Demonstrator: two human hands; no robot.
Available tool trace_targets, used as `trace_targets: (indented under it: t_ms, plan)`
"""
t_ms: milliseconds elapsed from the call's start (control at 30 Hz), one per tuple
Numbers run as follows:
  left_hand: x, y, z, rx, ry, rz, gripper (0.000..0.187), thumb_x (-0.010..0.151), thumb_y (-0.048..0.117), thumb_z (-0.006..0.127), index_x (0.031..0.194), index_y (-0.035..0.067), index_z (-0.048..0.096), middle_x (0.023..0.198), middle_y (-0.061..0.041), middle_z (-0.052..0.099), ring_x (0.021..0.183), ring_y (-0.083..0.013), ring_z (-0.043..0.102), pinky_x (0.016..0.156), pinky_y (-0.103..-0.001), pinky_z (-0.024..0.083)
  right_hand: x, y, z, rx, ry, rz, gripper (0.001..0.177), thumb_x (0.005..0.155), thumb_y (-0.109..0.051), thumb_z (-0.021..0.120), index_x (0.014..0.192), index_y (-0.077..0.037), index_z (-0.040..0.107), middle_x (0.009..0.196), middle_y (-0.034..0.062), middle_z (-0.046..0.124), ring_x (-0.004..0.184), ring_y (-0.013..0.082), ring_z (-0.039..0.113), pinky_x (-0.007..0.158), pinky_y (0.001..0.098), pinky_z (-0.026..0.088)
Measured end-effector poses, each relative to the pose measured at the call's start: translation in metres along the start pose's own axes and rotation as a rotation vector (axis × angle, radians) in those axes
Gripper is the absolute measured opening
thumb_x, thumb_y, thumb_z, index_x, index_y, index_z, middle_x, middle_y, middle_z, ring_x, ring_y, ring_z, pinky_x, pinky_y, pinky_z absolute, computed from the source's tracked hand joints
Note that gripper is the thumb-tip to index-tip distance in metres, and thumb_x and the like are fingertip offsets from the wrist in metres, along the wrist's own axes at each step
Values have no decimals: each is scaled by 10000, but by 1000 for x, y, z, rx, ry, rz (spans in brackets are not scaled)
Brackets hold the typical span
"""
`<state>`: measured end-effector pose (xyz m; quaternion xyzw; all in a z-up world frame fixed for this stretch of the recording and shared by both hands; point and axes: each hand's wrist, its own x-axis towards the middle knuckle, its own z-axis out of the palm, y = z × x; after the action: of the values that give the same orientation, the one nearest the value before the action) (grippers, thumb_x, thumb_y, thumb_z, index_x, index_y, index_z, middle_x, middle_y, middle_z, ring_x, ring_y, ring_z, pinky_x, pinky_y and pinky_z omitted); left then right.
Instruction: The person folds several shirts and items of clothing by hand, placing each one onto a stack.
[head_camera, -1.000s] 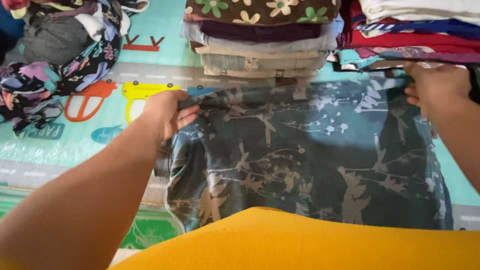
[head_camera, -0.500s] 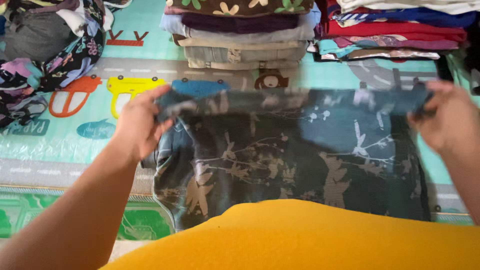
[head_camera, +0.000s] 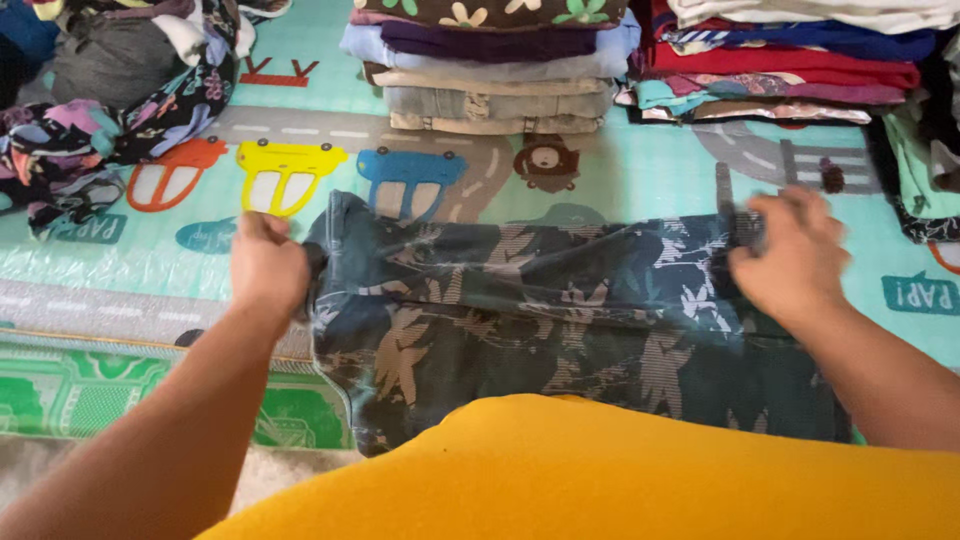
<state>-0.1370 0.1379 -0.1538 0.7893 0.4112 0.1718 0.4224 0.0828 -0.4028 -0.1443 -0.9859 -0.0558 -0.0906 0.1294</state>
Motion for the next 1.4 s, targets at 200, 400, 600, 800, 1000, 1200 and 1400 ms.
trace_targets:
  t_ms: [200,400,600,800,1000,1200,1400]
  plan:
    - [13,-10,-18,423,-145,149,629,717,170,812,1290,9,607,1076,-241,656,944,-378,683,835,-446,574,2,-27,24,-59,-339,-105,684,849,-373,695,1500,-352,488,1672,124,238,1512,419,220,1145,627,248]
    - [39,-8,-27,671,-276,106,293,843,233,744,997,-16,761,960,-271,743,939,-414,725,865,-469,567,-1,-9,35,-39,-226,-250,636,922,-448,566,1536,-330,450,1676,156,258,1518,440,219,1202,536,217]
    - [108,-42,-53,-115,66,-360,238,961,158,574,1177,58,577,849,-232,672,817,-434,688,681,-559,516,-3,-12,33,-42,-227,-231,636,922,-443,573,1533,-315,459,1674,160,257,1524,431,220,1205,529,213]
    - [121,-33,-53,162,544,-335,324,875,237,682,1167,134,587,1224,-182,530,1107,-400,563,905,-532,464,-1,-11,28,24,-224,-241,620,912,-404,622,1511,-293,506,1664,170,291,1520,422,231,1214,501,236]
    - [82,-5,-38,490,269,306,347,854,135,750,1184,54,676,1298,-237,587,1288,-426,534,1115,-496,407,3,4,9,88,-95,-114,413,1001,-233,583,1411,-241,635,1677,131,385,1541,397,331,1245,501,282]
    - [42,11,-3,506,-288,405,467,745,112,685,1206,38,678,1176,-275,664,1110,-430,651,984,-466,507,27,38,-2,-152,-233,186,645,901,-207,688,1528,-271,551,1582,124,464,1337,459,460,1076,567,396]
    - [69,7,0,664,-186,432,316,811,170,726,1071,-10,710,1062,-301,706,1062,-468,664,958,-504,522,63,96,34,37,-123,126,455,821,-205,777,1247,-50,741,1142,274,723,1043,451,705,918,487,549]
